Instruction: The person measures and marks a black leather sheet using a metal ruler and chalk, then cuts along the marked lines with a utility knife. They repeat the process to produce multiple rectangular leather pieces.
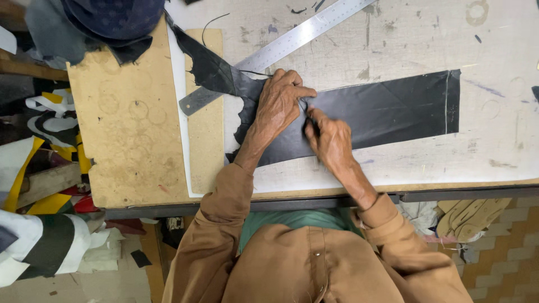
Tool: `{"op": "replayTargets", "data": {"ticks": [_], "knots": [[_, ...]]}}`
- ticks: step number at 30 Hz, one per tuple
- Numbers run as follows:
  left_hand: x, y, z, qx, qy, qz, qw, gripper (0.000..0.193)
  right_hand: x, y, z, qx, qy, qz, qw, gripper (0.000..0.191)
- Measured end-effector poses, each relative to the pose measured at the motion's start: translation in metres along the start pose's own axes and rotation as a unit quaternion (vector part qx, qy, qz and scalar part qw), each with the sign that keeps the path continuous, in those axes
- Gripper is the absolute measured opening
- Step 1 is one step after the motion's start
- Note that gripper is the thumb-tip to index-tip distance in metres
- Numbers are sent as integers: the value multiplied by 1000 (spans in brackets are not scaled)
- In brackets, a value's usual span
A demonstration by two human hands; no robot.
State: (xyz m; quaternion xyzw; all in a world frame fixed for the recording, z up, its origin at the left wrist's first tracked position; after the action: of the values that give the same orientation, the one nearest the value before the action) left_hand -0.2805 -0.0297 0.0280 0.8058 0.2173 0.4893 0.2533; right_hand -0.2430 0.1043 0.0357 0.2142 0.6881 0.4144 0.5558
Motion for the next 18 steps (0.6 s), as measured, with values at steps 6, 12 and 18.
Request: {"op": "replayTargets", "data": {"ticks": [6,12,18], "knots": [[6,4,0,9,6,15,1000,35,-4,8,105,-79,-57,-21,995,28],[34,30,20,24,23,-52,998,37,102,27,156,-279,-294,-214,889,26],[76,91,117,165,185,-193,949,50,231,188,150,148,-193,-92,966,15]]}}
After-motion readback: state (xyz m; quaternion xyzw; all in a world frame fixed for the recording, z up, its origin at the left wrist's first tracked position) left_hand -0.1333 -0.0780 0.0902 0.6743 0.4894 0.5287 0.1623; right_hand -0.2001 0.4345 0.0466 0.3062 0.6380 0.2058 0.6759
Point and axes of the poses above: each hand's wrist, its own z-axis away from the middle knuckle, its own y-axis out of the back of the hand, x = y × z, the point moved 8 cm from there along -z, towards the middle knuckle, and after that the axes turned 6 degrees about -y, right-handed, at the moved point
